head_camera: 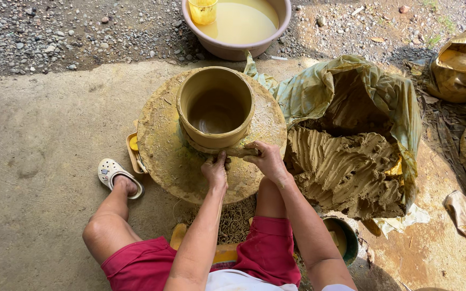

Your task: The person rolls a long coil of clay and wraps it around the base of a ceramic vessel on a pottery wheel, then presses and smooths the coil into the existing clay body by hand.

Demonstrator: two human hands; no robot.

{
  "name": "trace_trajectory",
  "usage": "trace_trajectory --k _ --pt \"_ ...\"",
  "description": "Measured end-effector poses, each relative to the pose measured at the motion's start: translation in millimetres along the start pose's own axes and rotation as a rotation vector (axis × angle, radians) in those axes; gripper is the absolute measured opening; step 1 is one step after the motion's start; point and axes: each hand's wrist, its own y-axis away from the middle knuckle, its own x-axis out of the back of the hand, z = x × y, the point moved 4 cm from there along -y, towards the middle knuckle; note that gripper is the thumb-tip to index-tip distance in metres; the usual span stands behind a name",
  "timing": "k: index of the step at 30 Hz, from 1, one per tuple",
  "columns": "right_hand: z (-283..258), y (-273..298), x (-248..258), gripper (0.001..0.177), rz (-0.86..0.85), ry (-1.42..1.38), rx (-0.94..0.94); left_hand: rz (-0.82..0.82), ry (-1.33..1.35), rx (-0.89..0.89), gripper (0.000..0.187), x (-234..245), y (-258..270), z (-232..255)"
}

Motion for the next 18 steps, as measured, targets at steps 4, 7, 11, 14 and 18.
trace_trajectory --k 4,7,11,14,18 --pt "7.4 -0.4 -0.4 0.034 -0.001 0.011 -0.01 -0.001 0.03 0.091 0.025 0.3 5.6 -1.7" --pt "8.8 -7.2 1.7 0.035 0.001 0.021 -0.015 -0.003 0.027 0.058 0.029 -4.2 12.1 6.5" --pt "12.0 -6.2 2.5 0.035 0.01 -0.007 0.002 0.065 0.039 0.113 0.031 -11.4 12.6 -4.5" --pt "17.9 -8.6 4.7 0.036 0.016 -0.051 -0.035 0.089 0.045 0.083 0.032 -19.0 9.6 -13.1" --pt "22.5 -10.8 7.0 0.034 0.005 -0.145 -0.064 0.17 0.024 0.131 0.028 -17.7 5.0 -39.9"
